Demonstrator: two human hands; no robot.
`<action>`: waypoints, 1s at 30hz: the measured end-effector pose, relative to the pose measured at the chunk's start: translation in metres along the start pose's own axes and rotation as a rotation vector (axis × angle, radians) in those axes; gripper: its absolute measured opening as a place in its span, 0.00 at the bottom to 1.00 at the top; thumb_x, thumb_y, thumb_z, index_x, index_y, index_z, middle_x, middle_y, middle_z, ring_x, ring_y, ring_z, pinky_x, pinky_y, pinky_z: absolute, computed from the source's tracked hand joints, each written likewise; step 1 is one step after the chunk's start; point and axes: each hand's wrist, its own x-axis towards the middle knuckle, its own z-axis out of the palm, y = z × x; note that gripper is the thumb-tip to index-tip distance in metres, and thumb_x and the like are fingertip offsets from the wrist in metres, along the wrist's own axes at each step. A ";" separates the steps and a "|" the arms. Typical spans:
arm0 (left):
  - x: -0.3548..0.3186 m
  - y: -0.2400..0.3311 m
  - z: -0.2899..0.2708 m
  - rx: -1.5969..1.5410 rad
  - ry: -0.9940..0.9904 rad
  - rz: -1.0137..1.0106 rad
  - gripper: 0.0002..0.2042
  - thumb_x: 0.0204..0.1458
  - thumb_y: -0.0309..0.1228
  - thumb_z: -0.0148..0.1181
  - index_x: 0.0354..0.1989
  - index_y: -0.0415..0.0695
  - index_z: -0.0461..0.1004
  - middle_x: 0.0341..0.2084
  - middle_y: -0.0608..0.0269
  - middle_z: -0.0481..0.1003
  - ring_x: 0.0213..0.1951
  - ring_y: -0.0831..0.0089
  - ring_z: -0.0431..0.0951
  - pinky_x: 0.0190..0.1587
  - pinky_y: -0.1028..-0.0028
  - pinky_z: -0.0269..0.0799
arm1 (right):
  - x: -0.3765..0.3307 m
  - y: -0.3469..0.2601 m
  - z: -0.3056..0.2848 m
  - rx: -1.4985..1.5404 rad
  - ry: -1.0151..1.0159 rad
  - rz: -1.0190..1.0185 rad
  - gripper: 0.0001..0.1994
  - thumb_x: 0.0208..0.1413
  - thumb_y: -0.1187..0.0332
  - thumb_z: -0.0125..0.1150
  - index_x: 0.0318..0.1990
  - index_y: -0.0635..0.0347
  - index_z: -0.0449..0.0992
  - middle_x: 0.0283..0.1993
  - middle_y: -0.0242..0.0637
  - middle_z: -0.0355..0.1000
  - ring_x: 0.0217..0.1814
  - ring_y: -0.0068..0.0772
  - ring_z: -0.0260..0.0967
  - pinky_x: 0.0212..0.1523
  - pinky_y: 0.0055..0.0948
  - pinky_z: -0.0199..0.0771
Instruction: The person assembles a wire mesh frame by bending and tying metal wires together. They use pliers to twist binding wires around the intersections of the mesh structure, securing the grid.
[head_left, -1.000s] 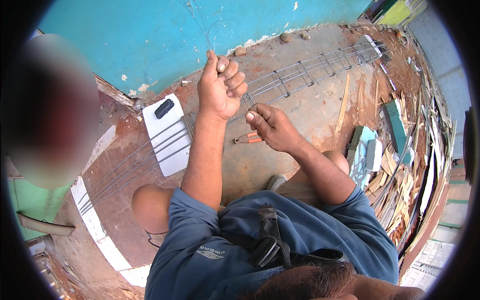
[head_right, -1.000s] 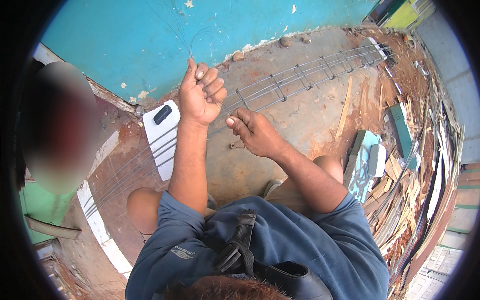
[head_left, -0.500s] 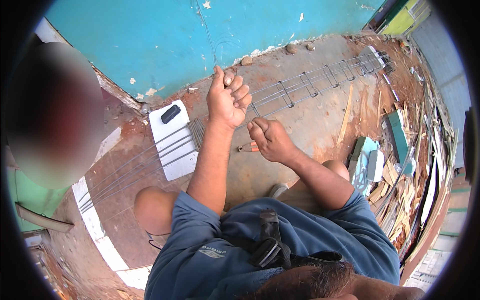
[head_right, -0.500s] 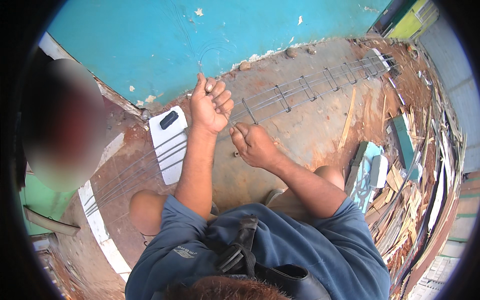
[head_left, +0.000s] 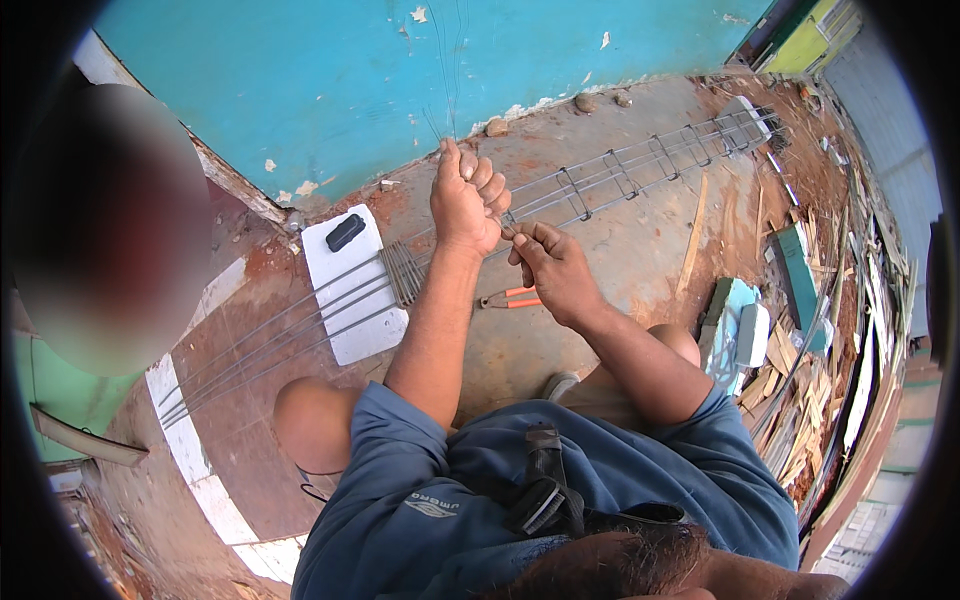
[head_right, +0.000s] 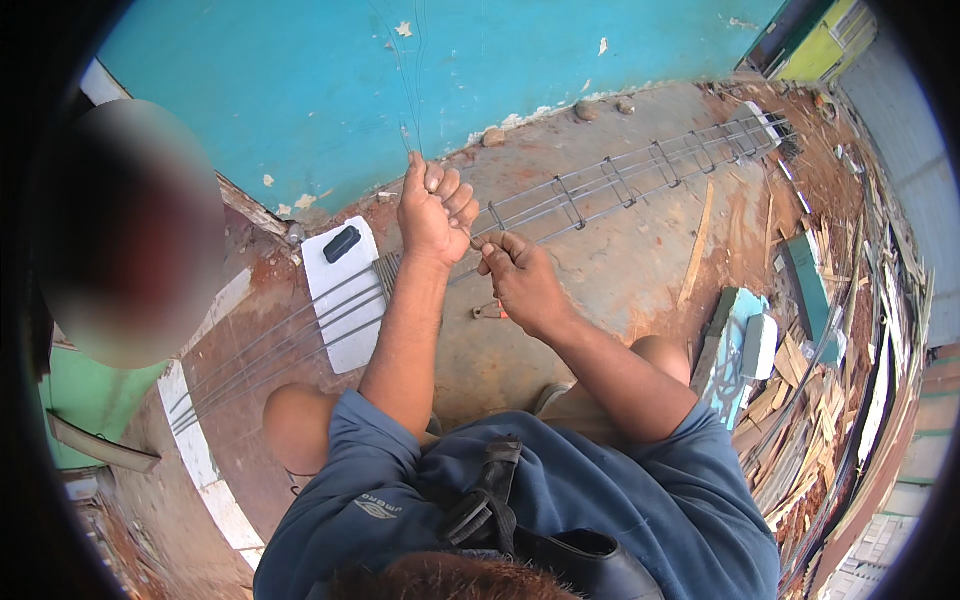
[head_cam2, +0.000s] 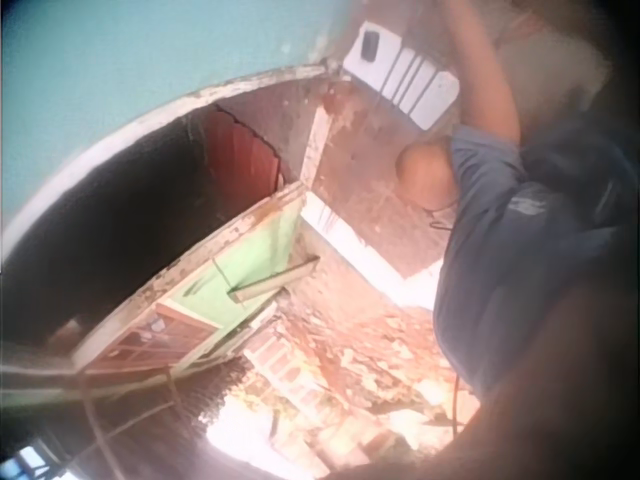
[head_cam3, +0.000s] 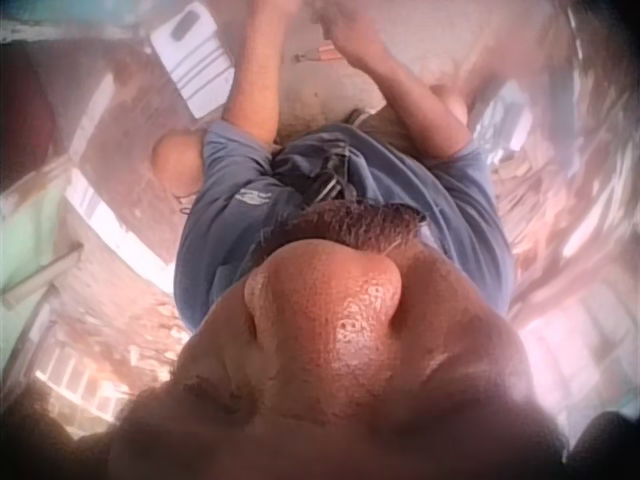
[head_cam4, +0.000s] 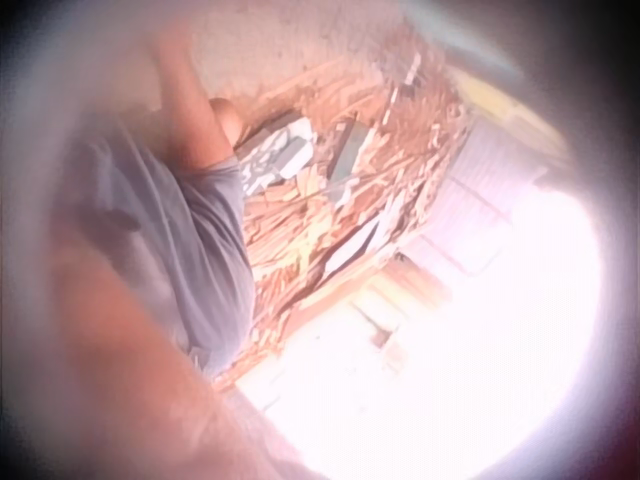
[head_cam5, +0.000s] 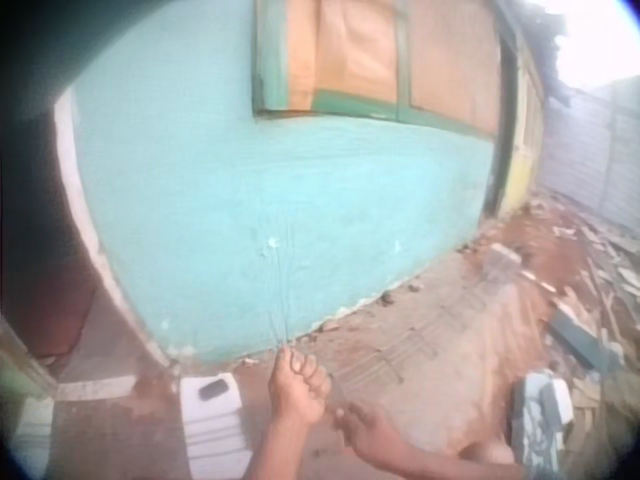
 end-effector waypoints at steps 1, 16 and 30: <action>-0.002 -0.003 0.005 0.011 0.007 -0.001 0.25 0.76 0.56 0.47 0.27 0.56 0.58 0.21 0.76 0.53 0.20 0.80 0.47 0.21 0.74 0.44 | -0.002 0.004 0.001 -0.147 0.038 -0.134 0.15 0.77 0.63 0.50 0.54 0.66 0.79 0.35 0.35 0.78 0.34 0.28 0.74 0.38 0.35 0.78; 0.026 0.073 -0.040 -0.270 -0.091 0.131 0.27 0.81 0.51 0.34 0.28 0.52 0.64 0.19 0.74 0.56 0.17 0.79 0.51 0.19 0.74 0.50 | 0.005 0.023 -0.026 0.249 0.090 0.225 0.12 0.76 0.63 0.55 0.47 0.62 0.80 0.22 0.20 0.58 0.23 0.14 0.53 0.23 0.23 0.55; 0.037 0.097 -0.089 -0.426 -0.137 0.114 0.25 0.81 0.50 0.36 0.29 0.52 0.65 0.20 0.74 0.56 0.19 0.78 0.52 0.21 0.75 0.52 | 0.025 0.050 -0.047 -0.118 0.131 0.156 0.12 0.78 0.65 0.55 0.46 0.62 0.82 0.29 0.28 0.69 0.28 0.20 0.61 0.32 0.26 0.67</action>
